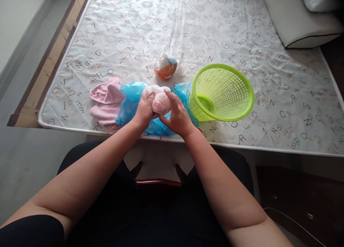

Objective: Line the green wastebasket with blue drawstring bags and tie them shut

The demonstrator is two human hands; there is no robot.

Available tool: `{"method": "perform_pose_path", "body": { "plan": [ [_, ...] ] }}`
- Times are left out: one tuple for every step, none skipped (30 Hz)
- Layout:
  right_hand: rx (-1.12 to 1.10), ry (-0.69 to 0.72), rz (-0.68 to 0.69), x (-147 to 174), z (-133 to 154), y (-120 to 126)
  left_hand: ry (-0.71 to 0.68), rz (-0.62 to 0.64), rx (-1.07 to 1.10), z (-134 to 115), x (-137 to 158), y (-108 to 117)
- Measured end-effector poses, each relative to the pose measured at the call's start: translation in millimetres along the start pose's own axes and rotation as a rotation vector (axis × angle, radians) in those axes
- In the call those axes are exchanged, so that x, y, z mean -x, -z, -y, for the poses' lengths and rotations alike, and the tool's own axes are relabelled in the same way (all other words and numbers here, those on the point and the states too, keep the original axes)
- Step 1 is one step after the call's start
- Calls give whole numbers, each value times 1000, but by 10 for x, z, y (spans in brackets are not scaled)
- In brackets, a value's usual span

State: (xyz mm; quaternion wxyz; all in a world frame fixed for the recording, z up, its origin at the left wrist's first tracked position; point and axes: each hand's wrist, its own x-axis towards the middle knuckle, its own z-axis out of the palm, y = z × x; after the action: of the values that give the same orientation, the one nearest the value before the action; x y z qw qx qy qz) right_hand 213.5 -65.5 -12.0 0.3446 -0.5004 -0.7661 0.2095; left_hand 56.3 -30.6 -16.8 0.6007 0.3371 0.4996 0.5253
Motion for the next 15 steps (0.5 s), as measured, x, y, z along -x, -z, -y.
{"method": "perform_pose_path", "body": {
  "plan": [
    [-10, 21, 4, 4, -7, 11, -20, 0, 32, -12, -47, 23],
    [-8, 34, 1, 8, -16, 27, -18, 37, 67, -29, -87, 43],
    [4, 44, -8, 12, -26, 46, 12, 112, 98, -48, -115, 58],
    [20, 55, -15, 16, -36, 63, 61, 206, 120, -67, -128, 68],
    [36, 67, -19, 21, -44, 77, 115, 297, 131, -84, -127, 73],
    [49, 79, -23, 26, -51, 83, 176, 370, 126, -98, -113, 75],
    [55, 90, -29, 32, -56, 80, 237, 417, 100, -107, -87, 75],
    [55, 100, -37, 39, -59, 69, 295, 440, 58, -113, -55, 75],
    [50, 102, -45, 48, -62, 52, 345, 446, 11, -115, -20, 74],
    [42, 95, -49, 59, -64, 30, 376, 444, -34, -115, 12, 71],
    [33, 77, -52, 71, -66, 6, 386, 441, -74, -116, 40, 67],
    [22, 55, -54, 83, -67, -16, 371, 432, -107, -117, 61, 59],
    [9, 33, -61, 94, -67, -34, 340, 422, -131, -120, 74, 47],
    [-6, 15, -77, 102, -64, -47, 295, 396, -146, -123, 81, 32],
    [-22, 0, -101, 107, -58, -55, 238, 370, -175, -124, 81, 14]
  ]
}}
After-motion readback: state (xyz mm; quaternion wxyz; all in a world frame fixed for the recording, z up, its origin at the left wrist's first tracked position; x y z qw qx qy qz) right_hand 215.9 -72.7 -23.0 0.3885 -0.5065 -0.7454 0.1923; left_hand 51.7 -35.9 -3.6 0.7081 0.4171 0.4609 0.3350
